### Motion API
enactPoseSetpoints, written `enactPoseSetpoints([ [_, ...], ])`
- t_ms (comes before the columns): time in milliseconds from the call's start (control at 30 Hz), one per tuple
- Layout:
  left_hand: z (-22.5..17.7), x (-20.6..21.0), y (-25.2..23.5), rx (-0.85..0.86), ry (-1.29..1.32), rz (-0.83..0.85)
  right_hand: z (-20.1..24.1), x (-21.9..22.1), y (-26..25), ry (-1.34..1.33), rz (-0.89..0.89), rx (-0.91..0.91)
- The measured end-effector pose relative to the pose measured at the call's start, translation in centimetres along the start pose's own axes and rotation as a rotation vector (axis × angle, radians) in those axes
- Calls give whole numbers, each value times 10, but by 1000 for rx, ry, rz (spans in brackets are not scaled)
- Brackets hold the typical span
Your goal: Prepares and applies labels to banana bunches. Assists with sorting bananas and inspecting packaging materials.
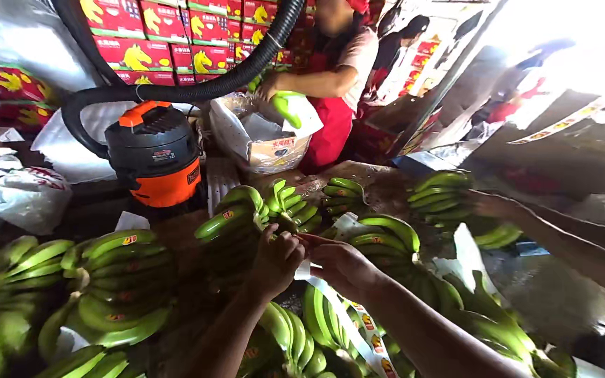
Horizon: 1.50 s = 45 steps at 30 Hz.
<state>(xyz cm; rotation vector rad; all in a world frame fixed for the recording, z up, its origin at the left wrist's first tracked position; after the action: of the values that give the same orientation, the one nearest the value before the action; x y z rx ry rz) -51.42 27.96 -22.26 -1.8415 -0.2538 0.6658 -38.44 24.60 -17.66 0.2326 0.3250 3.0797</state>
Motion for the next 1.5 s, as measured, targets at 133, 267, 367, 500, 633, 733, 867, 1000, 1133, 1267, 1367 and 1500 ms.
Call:
enactPoseSetpoints([
  [133, 37, -5, 4, -586, 277, 166, -3, -7, -10, -107, -279, -18],
  [267, 145, 20, 59, -1558, 366, 389, -4, -28, -25, -162, -359, -165],
  [367, 168, 28, 89, -1701, 195, 487, -7, -29, -26, -158, -257, -171],
  [500, 169, 35, 85, -1634, -41, 592, -12, -28, -28, -29, -191, -183],
  [633, 166, 39, 81, -1521, -242, 663, -14, -28, -27, -2, -120, -102],
  [733, 163, 33, 84, -1473, -353, 643, -11, -21, -19, 23, -127, -103],
  [867, 123, 5, 31, -1196, 37, 426, -3, -14, -9, 194, -86, -159],
  [1000, 27, -16, -20, -572, 414, 411, -5, -4, -4, 385, 28, -242],
  [1133, -17, -16, -24, -193, 164, 380, 1, 2, 6, 370, 81, -258],
  [1267, -21, -17, -10, -83, 66, 216, -4, -1, 16, 58, 44, -76],
  [1367, -19, -18, 3, -48, 112, 130, -11, 1, 22, -97, 45, -35],
  [1500, -1, -22, 10, -346, 352, 151, -12, -1, 23, -157, -87, -11],
])
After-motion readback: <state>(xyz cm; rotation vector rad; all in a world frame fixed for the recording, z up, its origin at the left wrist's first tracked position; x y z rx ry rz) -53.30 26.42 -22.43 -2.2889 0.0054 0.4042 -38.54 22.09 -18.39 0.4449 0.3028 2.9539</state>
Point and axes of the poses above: each hand's wrist, its own y-axis away from the middle knuckle, its own x-axis out of the palm, z = x × y, the point moved 4 cm from there along -y, towards the middle knuckle, and after that the axes turned 12 degrees about -x, right-handed, at the moved point
